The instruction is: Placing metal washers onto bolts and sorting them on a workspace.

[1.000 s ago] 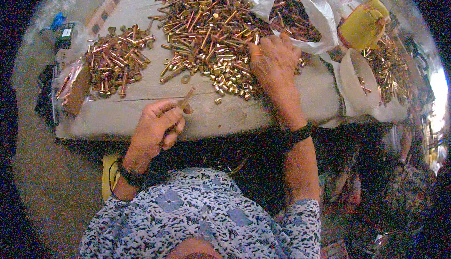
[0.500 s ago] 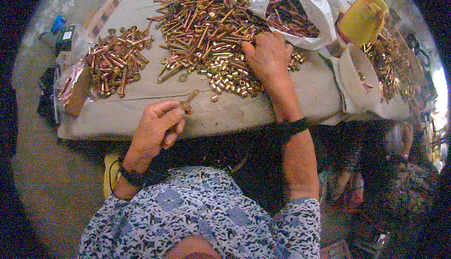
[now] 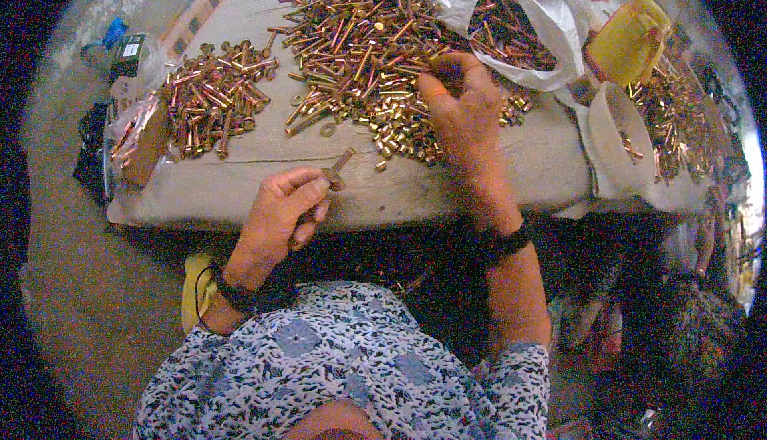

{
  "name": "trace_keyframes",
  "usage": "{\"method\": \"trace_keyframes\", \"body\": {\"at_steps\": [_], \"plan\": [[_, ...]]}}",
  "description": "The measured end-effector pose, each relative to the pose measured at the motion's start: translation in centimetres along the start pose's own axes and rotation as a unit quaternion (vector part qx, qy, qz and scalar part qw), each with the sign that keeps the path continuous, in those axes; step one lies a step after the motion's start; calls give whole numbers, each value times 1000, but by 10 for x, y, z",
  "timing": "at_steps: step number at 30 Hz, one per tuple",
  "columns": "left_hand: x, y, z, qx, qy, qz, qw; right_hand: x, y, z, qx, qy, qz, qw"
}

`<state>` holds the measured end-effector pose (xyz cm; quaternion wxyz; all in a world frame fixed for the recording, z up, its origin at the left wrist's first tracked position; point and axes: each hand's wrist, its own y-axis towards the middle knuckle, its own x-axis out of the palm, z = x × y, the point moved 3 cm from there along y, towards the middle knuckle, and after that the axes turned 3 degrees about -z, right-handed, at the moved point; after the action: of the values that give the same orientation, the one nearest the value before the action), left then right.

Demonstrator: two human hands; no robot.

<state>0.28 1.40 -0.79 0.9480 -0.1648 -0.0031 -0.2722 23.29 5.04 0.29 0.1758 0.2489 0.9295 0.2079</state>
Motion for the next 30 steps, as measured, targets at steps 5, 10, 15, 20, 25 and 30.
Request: {"method": "trace_keyframes", "body": {"at_steps": [5,10,15,20,25,30], "plan": [[-2,-2,-2,6,19,19,1000,20,-37,-33,85,274,-145,947],[2,0,-3,20,56,27,998,24,-53,-38,133,302,-162,930],[3,1,-2,45,59,25,997,32,-64,-33,176,353,-147,907],[1,0,-4,33,57,24,998,34,-67,-33,167,364,-161,902],[1,-2,-2,24,59,31,997,35,-69,-32,162,392,-178,888],[-2,-2,-5,23,33,29,999,31,-72,-31,219,379,-182,880]]}}
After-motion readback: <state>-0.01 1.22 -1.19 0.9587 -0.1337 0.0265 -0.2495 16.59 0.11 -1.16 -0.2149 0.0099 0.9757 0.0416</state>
